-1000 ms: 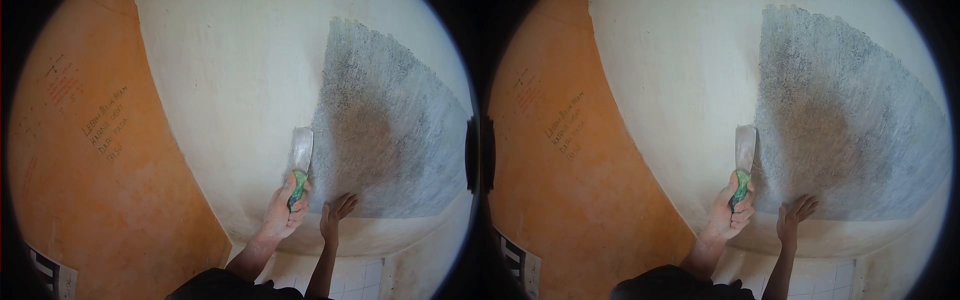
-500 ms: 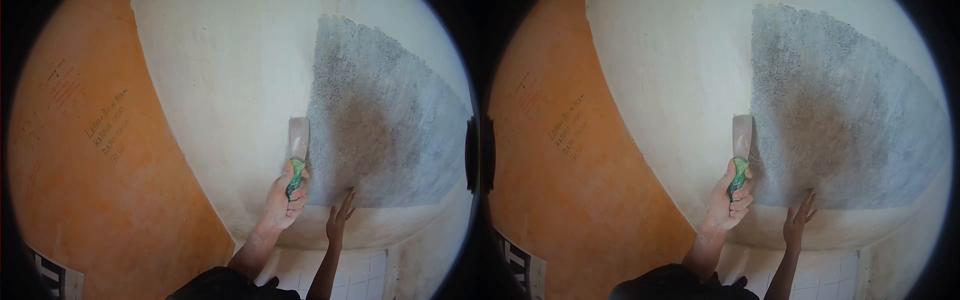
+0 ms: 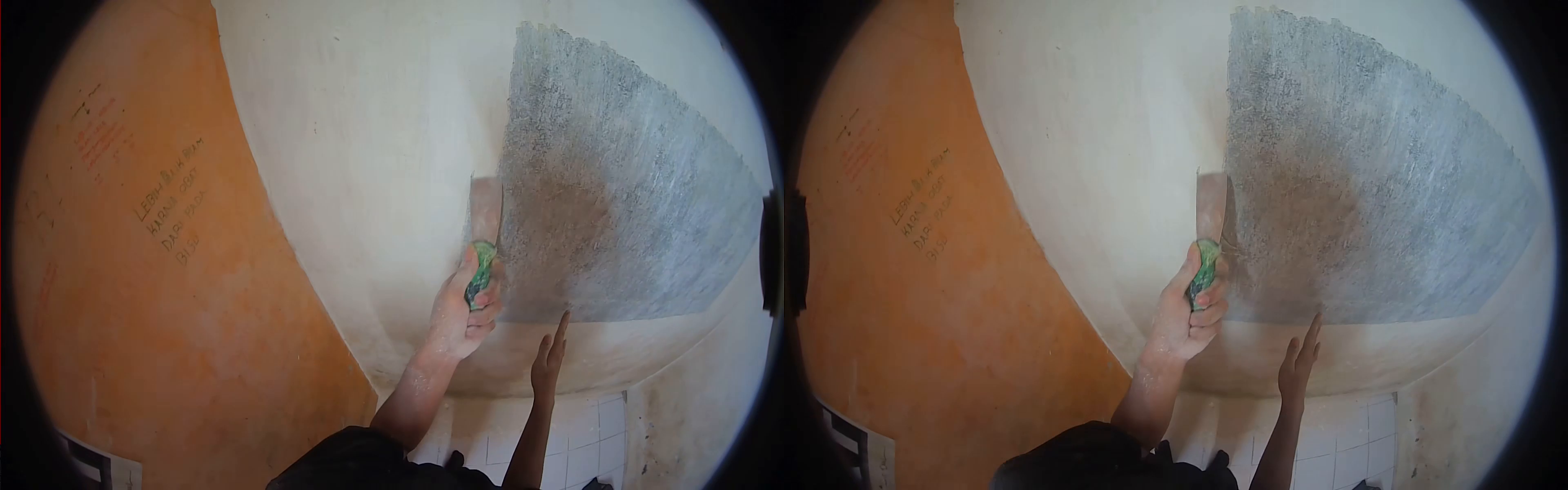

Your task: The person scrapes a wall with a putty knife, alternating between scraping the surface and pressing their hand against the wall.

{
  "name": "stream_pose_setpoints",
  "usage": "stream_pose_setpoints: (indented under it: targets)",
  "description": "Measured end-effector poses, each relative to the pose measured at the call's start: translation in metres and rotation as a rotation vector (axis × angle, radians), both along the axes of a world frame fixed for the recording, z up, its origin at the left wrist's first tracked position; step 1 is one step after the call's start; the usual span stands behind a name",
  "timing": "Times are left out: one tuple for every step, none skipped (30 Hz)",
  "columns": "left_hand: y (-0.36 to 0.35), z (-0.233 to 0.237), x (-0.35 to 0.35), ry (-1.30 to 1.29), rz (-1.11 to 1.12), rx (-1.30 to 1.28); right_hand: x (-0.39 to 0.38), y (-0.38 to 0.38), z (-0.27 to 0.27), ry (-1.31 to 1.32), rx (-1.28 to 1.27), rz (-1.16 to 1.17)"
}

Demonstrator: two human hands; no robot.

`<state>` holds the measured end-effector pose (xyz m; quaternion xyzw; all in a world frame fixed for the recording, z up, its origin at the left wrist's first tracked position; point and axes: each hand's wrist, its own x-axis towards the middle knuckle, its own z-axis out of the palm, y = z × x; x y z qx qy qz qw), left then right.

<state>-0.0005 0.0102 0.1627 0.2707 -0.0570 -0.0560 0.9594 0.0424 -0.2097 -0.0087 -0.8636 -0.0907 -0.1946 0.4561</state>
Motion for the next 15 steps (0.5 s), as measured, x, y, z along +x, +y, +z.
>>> stream_pose_setpoints:
  targets:
    - [0.001, -0.005, -0.001, 0.004, -0.026, -0.026, 0.004, 0.000, 0.006, -0.023, 0.006, 0.016]
    - [0.002, -0.006, 0.001, 0.003, -0.053, -0.046, 0.010, -0.001, 0.012, -0.035, 0.010, 0.020]
    - [0.001, -0.001, 0.001, 0.004, -0.048, -0.043, 0.010, -0.002, 0.014, -0.061, 0.018, 0.028]
    - [-0.001, 0.008, 0.000, -0.029, -0.045, -0.062, 0.008, -0.004, 0.013, -0.082, 0.023, 0.035]
    - [-0.003, 0.014, 0.001, -0.073, -0.045, -0.080, 0.010, -0.005, 0.014, -0.088, 0.022, 0.039]
    - [-0.005, 0.009, 0.003, -0.081, -0.044, -0.083, 0.011, -0.008, 0.015, -0.104, 0.037, 0.033]
    - [-0.008, -0.003, 0.002, -0.058, -0.031, -0.101, 0.011, -0.012, 0.014, -0.115, 0.051, 0.029]
    - [-0.009, -0.010, 0.003, -0.039, -0.018, -0.113, 0.009, -0.016, 0.011, -0.121, 0.051, 0.032]
    - [-0.007, -0.001, 0.009, -0.056, -0.016, -0.106, 0.011, -0.019, 0.009, -0.124, 0.055, 0.029]
    - [-0.004, 0.009, 0.012, -0.094, -0.038, -0.109, 0.012, -0.021, 0.007, -0.116, 0.055, 0.027]
    - [-0.003, 0.010, 0.010, -0.113, -0.058, -0.118, 0.010, -0.023, 0.003, -0.102, 0.054, 0.033]
    - [-0.006, 0.009, 0.009, -0.106, -0.053, -0.119, 0.011, -0.025, 0.002, -0.108, 0.070, 0.033]
    - [-0.009, 0.010, 0.010, -0.090, -0.001, -0.101, 0.014, -0.025, 0.003, -0.122, 0.088, 0.031]
    - [-0.013, 0.009, 0.010, -0.068, 0.051, -0.085, 0.012, -0.027, 0.002, -0.118, 0.087, 0.034]
    - [-0.011, 0.005, 0.009, -0.067, 0.054, -0.083, 0.010, -0.028, 0.000, -0.121, 0.090, 0.041]
